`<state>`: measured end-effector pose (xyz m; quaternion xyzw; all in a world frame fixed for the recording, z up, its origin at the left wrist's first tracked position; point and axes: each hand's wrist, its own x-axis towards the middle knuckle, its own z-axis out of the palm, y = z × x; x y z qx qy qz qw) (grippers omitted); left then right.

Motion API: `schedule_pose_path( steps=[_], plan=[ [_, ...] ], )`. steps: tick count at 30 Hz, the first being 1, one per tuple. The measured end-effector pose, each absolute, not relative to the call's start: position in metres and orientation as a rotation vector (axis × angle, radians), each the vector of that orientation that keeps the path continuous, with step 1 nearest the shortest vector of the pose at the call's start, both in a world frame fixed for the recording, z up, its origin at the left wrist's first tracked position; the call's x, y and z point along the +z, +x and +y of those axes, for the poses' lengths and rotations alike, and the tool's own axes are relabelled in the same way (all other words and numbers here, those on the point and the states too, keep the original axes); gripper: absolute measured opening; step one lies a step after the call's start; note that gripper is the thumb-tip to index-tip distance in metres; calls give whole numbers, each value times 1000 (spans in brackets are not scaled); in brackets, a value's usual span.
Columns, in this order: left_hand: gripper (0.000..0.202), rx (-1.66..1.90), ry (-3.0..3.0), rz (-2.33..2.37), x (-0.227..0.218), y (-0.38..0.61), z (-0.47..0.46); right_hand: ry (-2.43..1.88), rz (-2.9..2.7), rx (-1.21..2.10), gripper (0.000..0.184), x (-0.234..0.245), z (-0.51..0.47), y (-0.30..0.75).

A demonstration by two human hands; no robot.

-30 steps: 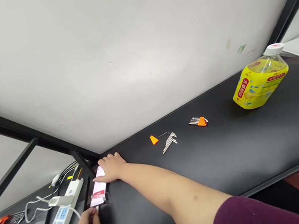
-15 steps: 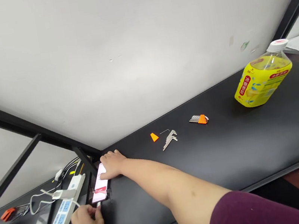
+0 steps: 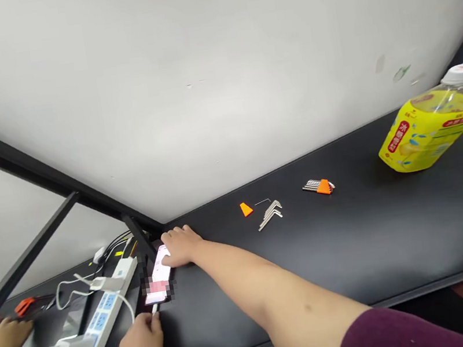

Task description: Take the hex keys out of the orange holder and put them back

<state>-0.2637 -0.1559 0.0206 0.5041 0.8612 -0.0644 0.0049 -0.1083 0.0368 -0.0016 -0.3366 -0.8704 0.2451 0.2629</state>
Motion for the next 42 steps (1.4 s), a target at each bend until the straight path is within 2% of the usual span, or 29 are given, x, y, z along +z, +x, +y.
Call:
schedule_pose_path(
  steps=[6, 13, 16, 21, 23, 25, 28, 32, 35, 36, 37, 39, 42],
  plan=[
    [42, -394, 1712, 2682, 31, -252, -162, -938, -2335, 816, 32, -2, 45, -107],
    [44, -347, 1715, 2765, 22, -248, -165, -911, -2352, 842, 26, -8, 51, -109],
    [42, -348, 1726, 2737, 28, -246, -162, -905, -2365, 842, 30, -2, 48, -109],
    [35, -459, 1657, 2513, 54, -244, -161, -892, -2405, 815, 56, 12, 28, -86],
    [31, -452, 1594, 2433, 59, -241, -167, -818, -2452, 770, 48, 15, 19, -50],
    [29, -340, 1580, 2438, 59, -232, -175, -837, -2424, 667, 34, 17, 15, 5],
    [33, -69, 1672, 2362, 57, -189, -176, -1131, -2300, 457, 19, 19, 21, 106],
    [30, 175, 1981, 1752, 55, -92, -131, -1496, -2259, 490, 19, 13, 24, 205],
    [28, 456, 2189, 1661, 42, -35, -62, -1339, -2419, 540, 16, 11, 10, 227],
    [30, 539, 2226, 1720, 35, -25, -38, -1288, -2487, 524, 14, 13, 5, 227],
    [41, 571, 2242, 1767, 27, -20, -16, -1258, -2557, 491, 13, 15, 0, 225],
    [64, 504, 2264, 1716, 12, -20, 18, -1251, -2678, 385, 13, 18, -7, 218],
    [60, 473, 2335, 1560, -3, -30, 40, -1248, -2774, 286, 18, 19, -9, 211]
  ],
)
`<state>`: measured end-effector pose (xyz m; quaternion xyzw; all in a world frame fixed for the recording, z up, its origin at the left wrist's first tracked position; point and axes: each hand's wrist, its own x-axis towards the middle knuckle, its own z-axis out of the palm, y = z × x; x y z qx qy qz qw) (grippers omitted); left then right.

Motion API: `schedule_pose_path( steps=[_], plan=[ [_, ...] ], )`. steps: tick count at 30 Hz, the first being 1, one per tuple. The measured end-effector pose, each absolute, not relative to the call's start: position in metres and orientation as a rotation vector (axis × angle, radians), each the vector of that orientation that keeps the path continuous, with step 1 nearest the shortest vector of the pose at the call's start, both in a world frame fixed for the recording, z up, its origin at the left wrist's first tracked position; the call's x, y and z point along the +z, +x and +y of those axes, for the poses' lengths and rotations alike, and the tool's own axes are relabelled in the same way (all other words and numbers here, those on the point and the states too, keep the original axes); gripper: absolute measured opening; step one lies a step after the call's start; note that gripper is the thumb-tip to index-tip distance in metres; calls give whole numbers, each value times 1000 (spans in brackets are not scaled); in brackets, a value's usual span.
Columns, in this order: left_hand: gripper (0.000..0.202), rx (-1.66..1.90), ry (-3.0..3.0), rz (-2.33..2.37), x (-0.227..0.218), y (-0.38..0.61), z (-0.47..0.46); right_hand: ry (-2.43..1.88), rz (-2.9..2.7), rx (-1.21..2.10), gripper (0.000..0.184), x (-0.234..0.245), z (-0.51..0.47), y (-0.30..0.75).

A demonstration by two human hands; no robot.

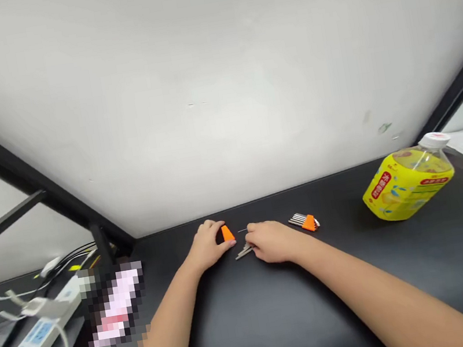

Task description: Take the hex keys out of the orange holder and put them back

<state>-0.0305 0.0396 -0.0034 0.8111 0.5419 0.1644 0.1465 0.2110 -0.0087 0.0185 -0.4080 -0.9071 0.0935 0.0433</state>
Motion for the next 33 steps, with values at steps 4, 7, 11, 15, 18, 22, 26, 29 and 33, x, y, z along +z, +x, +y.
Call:
schedule_pose_path(
  steps=[4, 7, 11, 15, 18, 22, 26, 29, 33],
  plan=[
    [34, 575, 2286, 1503, -9, -37, 37, -1264, -2758, 243, 15, 11, -6, 210],
    [26, 737, 2030, 1477, -10, -37, 35, -1232, -2687, 364, 11, 6, -4, 213],
    [26, 1003, 1639, 1261, -12, -41, 36, -1113, -2373, 639, 13, 0, 8, 220],
    [29, 1038, 1559, 1114, -12, -40, 37, -1063, -2036, 758, 14, -12, 26, 225],
    [28, 1029, 1605, 1138, -12, -36, 37, -1035, -1964, 791, 16, -20, 34, 225],
    [25, 1003, 1668, 1151, -9, -33, 31, -988, -2011, 825, 20, -22, 31, 223],
    [22, 949, 1690, 1126, -6, -32, 19, -960, -2023, 825, 20, -18, 25, 221],
    [23, 983, 1683, 1129, -5, -33, 16, -964, -1996, 828, 20, -15, 24, 221],
    [26, 1002, 1662, 1112, -6, -36, 19, -968, -1979, 858, 19, -14, 26, 223]
  ],
)
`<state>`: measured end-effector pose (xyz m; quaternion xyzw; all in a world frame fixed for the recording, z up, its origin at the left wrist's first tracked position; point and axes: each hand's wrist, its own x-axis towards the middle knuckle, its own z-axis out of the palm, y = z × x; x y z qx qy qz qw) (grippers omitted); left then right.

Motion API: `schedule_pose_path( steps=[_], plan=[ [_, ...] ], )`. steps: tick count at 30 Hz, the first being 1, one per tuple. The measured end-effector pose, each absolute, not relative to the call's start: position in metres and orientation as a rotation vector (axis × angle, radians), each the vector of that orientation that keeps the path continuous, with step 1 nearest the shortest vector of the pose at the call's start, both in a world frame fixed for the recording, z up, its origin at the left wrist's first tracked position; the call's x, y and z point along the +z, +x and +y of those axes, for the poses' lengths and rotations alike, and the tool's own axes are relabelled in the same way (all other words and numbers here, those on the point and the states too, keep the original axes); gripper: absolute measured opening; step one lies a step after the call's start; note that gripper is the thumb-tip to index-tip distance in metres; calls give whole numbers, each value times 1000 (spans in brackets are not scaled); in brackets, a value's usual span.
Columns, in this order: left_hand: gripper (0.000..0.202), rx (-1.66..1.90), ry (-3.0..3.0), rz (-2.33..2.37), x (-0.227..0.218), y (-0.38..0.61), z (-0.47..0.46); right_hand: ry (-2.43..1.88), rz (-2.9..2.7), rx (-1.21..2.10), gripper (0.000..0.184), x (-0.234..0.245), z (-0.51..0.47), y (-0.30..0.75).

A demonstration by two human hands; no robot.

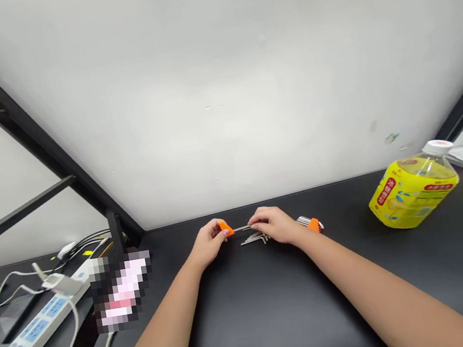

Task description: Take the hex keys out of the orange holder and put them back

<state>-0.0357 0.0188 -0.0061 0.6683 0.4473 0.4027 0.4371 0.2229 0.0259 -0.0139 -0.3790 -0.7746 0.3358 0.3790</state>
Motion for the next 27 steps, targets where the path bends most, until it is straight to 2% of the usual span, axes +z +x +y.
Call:
schedule_pose_path(
  steps=[8, 10, 12, 14, 17, 20, 23, 27],
  plan=[
    [23, 912, 1736, 1116, -4, -25, 11, -895, -2063, 804, 17, -9, 12, 208],
    [23, 909, 1760, 1110, -3, -18, 7, -879, -2015, 882, 14, -8, 5, 197],
    [24, 937, 1749, 1106, -3, -15, 6, -917, -1918, 977, 22, -8, 1, 191],
    [26, 964, 1720, 1114, -5, -16, 6, -1008, -1886, 898, 23, -9, 3, 196],
    [27, 981, 1695, 1134, -11, -23, 9, -1129, -2119, 610, 9, -8, 11, 215],
    [25, 946, 1706, 1166, -18, -29, 11, -1162, -2369, 633, 4, -4, 13, 231],
    [23, 878, 1709, 1189, -22, -31, 10, -1245, -2453, 690, 7, 1, 8, 234],
    [30, 925, 1618, 1185, -21, -27, 13, -1364, -2504, 564, 13, 5, 5, 229]
  ],
)
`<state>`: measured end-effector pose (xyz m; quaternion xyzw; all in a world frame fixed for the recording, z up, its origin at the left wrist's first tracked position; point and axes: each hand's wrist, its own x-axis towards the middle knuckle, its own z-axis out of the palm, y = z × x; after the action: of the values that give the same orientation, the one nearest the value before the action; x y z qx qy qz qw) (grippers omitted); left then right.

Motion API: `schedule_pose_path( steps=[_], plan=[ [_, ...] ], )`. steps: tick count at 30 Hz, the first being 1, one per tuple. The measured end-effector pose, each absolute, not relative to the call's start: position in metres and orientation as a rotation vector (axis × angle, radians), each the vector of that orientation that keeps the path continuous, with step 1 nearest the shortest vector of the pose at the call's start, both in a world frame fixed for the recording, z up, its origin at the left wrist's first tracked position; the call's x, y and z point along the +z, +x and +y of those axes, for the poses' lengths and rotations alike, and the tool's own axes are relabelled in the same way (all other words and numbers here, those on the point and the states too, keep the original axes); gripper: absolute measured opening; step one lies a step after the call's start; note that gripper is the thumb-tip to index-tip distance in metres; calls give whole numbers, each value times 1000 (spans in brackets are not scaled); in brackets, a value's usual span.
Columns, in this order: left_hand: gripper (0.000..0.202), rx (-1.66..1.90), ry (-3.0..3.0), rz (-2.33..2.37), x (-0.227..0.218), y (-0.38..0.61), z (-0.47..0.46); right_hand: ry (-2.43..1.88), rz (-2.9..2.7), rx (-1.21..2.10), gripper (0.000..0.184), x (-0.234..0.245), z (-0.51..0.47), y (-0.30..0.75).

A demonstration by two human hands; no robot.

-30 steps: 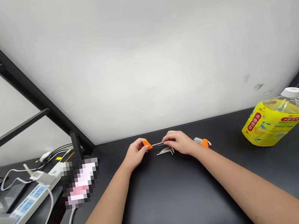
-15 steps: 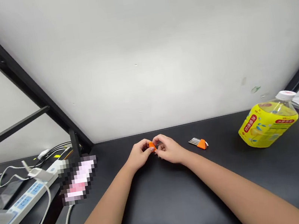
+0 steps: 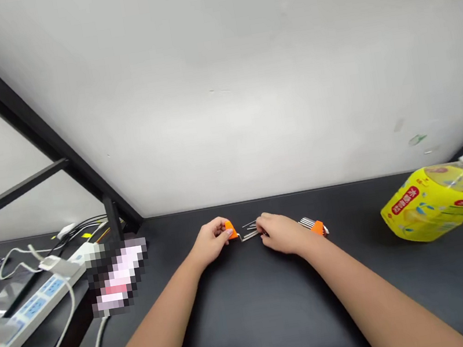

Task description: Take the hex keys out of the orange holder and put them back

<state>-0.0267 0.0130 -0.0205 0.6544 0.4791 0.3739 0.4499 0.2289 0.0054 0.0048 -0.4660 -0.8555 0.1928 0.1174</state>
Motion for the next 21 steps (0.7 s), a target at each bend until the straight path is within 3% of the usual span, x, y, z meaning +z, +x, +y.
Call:
schedule_pose_path(
  steps=[6, 15, 21],
  plan=[
    [40, 993, 1549, 1128, -19, -23, 20, -1449, -2582, 390, 19, 4, 7, 224],
    [39, 962, 1610, 1113, -18, -25, 18, -1457, -2602, 313, 37, 15, -2, 217],
    [36, 889, 1607, 1044, -18, -30, 21, -1503, -2582, 283, 28, 11, 0, 214]
  ],
)
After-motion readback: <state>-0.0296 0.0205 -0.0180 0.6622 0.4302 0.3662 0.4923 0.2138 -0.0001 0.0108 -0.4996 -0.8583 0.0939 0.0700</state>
